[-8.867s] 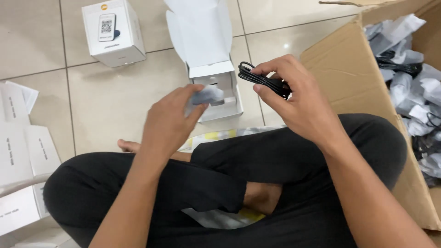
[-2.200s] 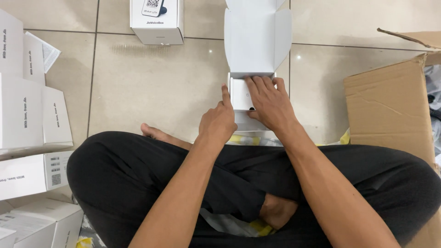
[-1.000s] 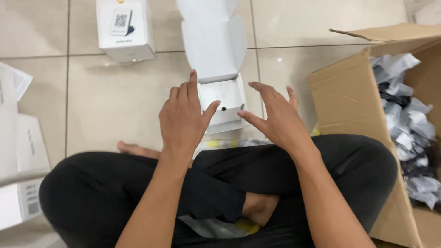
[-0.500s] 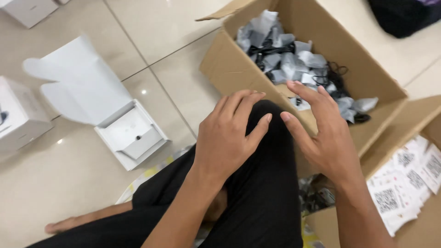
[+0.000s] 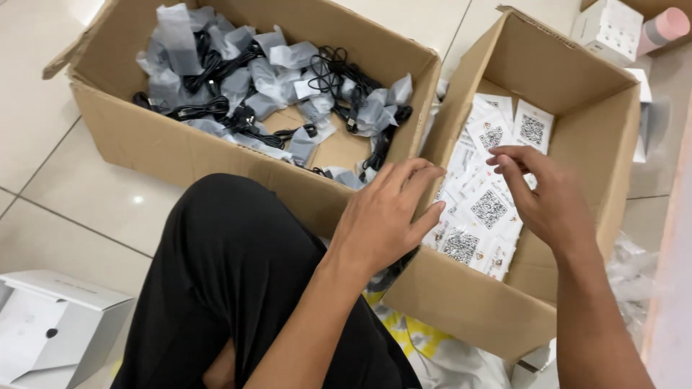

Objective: The person packs electronic device boxes with power cables and QR code stickers.

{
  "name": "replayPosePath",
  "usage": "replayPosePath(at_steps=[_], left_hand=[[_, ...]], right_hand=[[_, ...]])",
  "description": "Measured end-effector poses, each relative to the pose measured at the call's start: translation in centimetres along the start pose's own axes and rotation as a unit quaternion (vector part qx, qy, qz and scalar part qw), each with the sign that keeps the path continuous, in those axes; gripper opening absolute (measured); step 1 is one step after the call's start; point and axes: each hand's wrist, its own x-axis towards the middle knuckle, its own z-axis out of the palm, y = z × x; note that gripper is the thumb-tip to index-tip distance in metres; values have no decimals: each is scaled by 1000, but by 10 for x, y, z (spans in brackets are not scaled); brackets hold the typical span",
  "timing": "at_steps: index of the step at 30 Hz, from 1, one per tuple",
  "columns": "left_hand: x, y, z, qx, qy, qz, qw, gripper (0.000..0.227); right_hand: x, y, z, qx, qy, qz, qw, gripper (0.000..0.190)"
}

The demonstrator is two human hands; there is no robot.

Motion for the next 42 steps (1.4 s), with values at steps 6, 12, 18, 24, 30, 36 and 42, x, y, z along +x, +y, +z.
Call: replayPosePath(at_steps=[6, 12, 18, 24, 30, 36, 42], left_hand=[[-11, -29, 31, 30, -40, 37, 998, 42], [-16, -30, 25, 41, -26, 32, 998, 45], [-16, -34, 30, 47, -28, 27, 998, 47], [-18, -33, 27, 54, -29, 24, 998, 46], [-21, -33, 25, 44, -15, 15, 999, 47], [-19, -24, 14, 5, 15, -18, 1000, 48], [-40, 7, -17, -157, 65, -130, 977, 51]], right_hand=[[19, 167, 42, -214, -241, 117, 939, 66], [3, 166, 70, -296, -285, 95, 907, 93], [-19, 125, 78, -291, -369, 119, 875, 87], [-28, 133, 76, -233, -337, 76, 909, 60], [-25, 112, 56, -198, -333, 97, 917, 42], [-20, 50, -12, -92, -160, 155, 970, 39], [-23, 11, -17, 204, -63, 76, 974, 26]])
